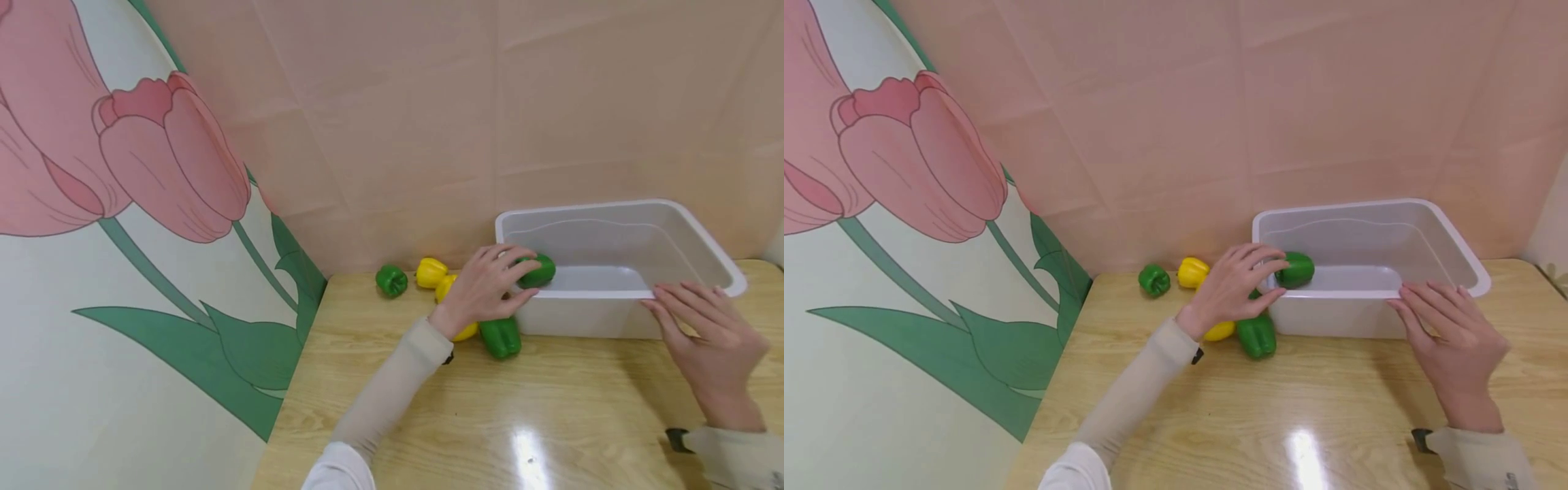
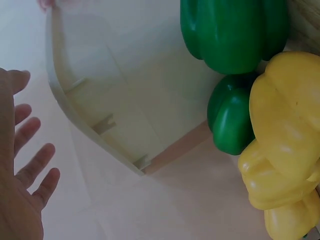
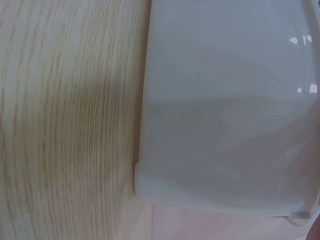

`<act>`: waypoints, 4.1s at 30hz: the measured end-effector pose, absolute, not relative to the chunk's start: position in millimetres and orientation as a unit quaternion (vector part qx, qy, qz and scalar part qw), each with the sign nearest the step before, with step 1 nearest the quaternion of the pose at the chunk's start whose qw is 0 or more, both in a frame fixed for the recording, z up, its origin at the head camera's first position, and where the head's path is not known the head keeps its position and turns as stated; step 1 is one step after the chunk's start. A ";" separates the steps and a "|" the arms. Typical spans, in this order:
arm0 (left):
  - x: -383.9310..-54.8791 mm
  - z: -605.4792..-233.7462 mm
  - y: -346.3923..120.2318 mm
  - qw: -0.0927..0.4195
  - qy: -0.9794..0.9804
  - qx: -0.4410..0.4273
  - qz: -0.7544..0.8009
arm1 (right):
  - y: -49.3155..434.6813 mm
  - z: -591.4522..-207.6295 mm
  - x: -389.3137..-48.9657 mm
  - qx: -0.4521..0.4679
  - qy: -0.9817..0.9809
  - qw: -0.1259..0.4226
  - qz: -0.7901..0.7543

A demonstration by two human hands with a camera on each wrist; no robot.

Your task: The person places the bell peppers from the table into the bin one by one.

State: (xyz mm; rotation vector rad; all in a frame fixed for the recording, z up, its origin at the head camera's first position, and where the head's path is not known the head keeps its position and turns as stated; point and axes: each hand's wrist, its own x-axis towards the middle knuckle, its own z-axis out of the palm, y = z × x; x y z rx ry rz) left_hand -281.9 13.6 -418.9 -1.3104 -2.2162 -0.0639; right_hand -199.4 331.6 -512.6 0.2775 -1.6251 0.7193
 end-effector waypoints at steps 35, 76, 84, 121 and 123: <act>-277.9 -439.3 -20.7 0.298 -0.838 -0.456 -0.041 | 335.2 -516.3 -201.4 0.123 -0.714 0.608 0.325; -271.7 -486.0 -51.5 0.216 -0.882 -0.414 -0.066 | 333.2 -516.5 -199.5 0.121 -0.717 0.613 0.309; -271.8 -492.5 -57.2 0.212 -0.887 -0.407 -0.051 | 334.1 -516.8 -199.3 0.121 -0.718 0.611 0.310; -268.6 -523.4 -63.8 0.141 -0.925 -0.353 -0.001 | 334.2 -515.6 -199.9 0.123 -0.716 0.613 0.311; -269.0 -525.6 -63.2 0.133 -0.927 -0.350 0.002 | 334.3 -515.8 -199.9 0.122 -0.716 0.614 0.309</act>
